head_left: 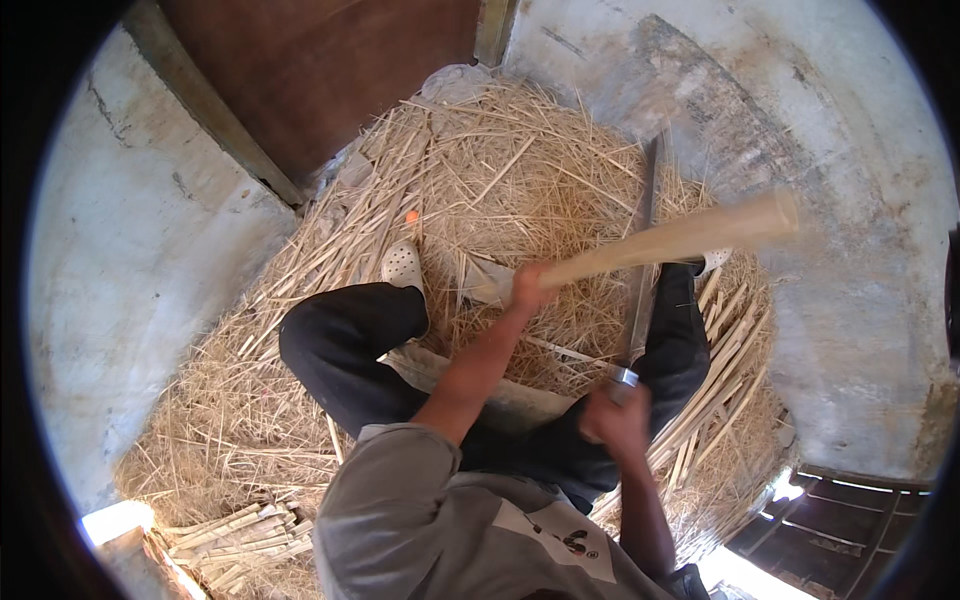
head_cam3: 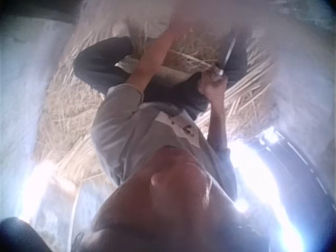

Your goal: The person sits on a straw-covered floor and uses a large knife to split long bamboo poles into thin strips. They hold the bamboo vertically and strike it with a wooden mallet to drive the blade through the material, then separate the resulting strips by hand.

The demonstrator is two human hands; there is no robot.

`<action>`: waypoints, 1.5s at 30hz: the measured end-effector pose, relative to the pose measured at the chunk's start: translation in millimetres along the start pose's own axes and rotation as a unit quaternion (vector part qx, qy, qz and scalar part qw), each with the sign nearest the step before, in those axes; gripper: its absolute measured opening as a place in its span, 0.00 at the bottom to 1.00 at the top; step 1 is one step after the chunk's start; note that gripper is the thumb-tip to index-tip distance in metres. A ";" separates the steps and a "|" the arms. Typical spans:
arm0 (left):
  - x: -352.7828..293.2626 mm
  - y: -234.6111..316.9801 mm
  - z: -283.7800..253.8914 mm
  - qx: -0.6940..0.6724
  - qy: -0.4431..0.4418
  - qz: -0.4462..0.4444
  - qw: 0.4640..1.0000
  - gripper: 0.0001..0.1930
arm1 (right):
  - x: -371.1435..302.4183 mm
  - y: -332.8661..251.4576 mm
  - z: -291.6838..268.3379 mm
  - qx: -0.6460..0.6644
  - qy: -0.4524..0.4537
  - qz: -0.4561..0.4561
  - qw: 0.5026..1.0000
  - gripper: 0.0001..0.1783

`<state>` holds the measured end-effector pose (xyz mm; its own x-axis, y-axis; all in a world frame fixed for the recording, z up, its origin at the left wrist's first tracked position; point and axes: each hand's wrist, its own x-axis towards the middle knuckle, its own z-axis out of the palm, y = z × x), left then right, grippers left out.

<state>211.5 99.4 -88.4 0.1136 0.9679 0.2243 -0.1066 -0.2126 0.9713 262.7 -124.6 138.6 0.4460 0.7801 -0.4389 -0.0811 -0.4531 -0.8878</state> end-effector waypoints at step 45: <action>-53.5 263.6 -137.7 0.373 -0.115 -0.032 0.920 0.23 | 28.1 -10.4 37.5 -0.048 -0.090 -0.305 0.947 0.13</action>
<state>41.3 10.1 144.7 0.3116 0.9457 0.0927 0.6056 -0.2729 0.7475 242.7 -81.8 130.3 0.2247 0.9660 0.1278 0.2282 0.0753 -0.9707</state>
